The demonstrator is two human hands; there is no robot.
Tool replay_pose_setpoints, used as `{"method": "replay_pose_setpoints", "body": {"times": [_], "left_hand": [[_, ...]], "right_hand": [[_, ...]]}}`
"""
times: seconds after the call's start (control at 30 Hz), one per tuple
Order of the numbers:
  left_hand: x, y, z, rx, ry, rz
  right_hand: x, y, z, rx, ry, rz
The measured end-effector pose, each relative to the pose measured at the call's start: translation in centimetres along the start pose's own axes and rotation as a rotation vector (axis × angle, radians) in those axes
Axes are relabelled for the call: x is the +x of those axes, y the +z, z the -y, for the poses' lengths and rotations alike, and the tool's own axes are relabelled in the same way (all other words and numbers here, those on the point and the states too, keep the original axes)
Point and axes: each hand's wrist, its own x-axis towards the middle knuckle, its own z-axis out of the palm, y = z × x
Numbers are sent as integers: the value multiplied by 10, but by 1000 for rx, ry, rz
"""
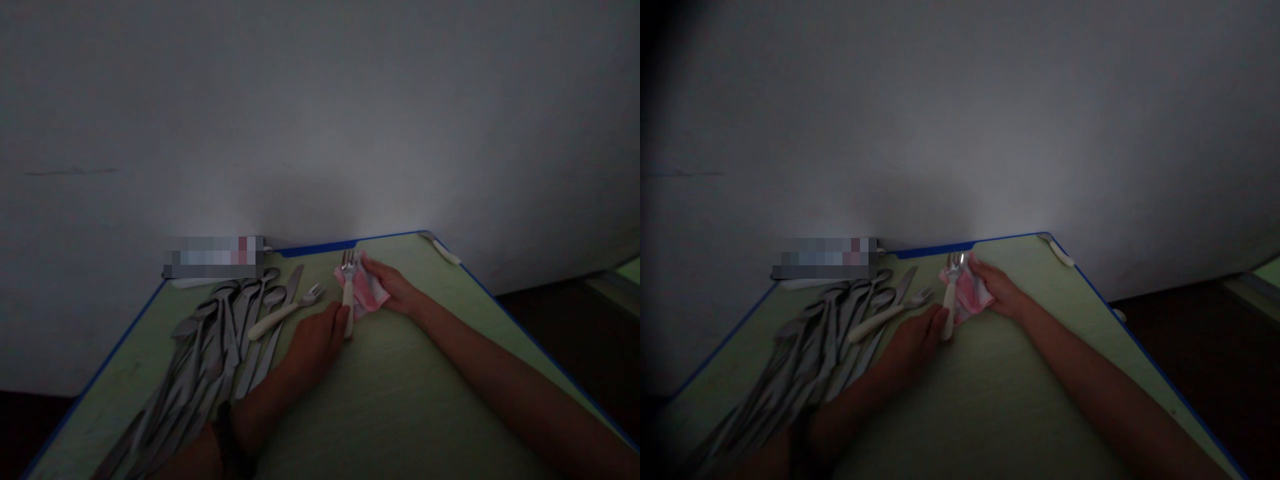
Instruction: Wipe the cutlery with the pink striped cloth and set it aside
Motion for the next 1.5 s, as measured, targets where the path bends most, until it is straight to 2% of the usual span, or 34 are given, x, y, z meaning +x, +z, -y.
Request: {"method": "replay_pose_setpoints", "body": {"times": [0.1,0.2,0.37,0.5,1.0,1.3,1.5], "left_hand": [[0,1,0,-63,0,-25],[-1,0,0,-71,-9,-32],[-2,-2,-3,-46,-8,-15],[-2,-3,-5,3,1,10],[-5,-4,-3,-137,7,-45],[-3,-6,-5,-239,-37,-101],[-3,-3,-3,-254,-34,-138]], "right_hand": [[1,1,-1,21,-29,5],[2,1,0,51,-52,-44],[1,3,4,128,61,-62],[-1,5,7,179,84,-34],[1,-1,2,123,75,-48],[-3,0,10,134,26,89],[-9,-1,4,6,-34,172]]}}
